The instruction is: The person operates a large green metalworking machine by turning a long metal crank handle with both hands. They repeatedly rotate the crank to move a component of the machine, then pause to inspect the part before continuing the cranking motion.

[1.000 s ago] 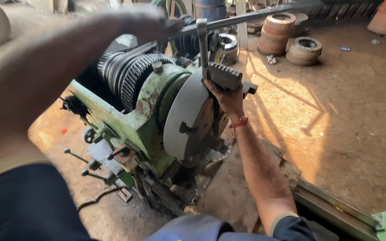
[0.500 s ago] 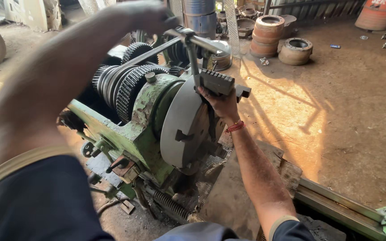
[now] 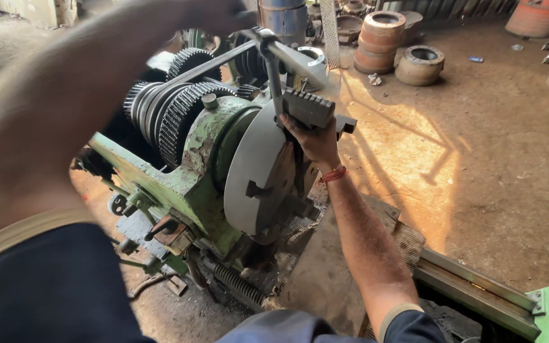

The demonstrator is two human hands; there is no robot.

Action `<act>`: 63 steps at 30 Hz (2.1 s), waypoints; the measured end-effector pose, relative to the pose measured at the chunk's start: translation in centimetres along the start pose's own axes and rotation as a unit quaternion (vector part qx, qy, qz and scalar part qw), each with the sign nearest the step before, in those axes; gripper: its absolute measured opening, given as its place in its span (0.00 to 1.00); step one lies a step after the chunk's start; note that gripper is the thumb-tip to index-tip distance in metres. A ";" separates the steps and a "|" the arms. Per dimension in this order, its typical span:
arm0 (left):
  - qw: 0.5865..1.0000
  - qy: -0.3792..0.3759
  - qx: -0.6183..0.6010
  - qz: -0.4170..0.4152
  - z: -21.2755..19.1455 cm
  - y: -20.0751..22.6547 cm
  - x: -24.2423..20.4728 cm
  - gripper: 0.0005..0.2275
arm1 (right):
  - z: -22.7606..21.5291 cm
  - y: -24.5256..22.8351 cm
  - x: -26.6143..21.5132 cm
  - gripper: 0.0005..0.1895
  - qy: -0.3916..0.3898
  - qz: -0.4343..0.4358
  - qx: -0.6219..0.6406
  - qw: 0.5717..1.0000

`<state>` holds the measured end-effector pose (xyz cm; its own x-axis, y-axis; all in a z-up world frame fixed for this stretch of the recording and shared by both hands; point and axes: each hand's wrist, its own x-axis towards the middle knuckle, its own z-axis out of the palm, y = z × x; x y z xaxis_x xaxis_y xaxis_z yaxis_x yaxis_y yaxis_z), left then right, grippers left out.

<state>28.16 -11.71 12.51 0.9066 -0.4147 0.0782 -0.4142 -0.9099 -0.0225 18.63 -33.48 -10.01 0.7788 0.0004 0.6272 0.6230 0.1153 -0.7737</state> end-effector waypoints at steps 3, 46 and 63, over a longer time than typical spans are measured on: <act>0.997 -0.037 0.059 0.039 -1.0 -1.0 -6.4 0.26 | -0.1 0.1 0.5 0.21 0.006 -0.039 -0.001 0.999; 0.994 0.033 0.014 0.106 -0.7 0.1 1.5 0.27 | 0.3 -1.1 0.8 0.25 -0.006 -0.030 0.060 0.998; 0.991 0.054 -0.046 0.112 2.8 3.4 1.2 0.23 | 0.1 -0.8 1.2 0.22 0.018 -0.006 0.030 0.999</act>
<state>28.05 -15.36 9.76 0.7786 -0.5984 0.1888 -0.6148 -0.7877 0.0386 19.07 -33.47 -8.64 0.7738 -0.0374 0.6323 0.6280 0.1752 -0.7582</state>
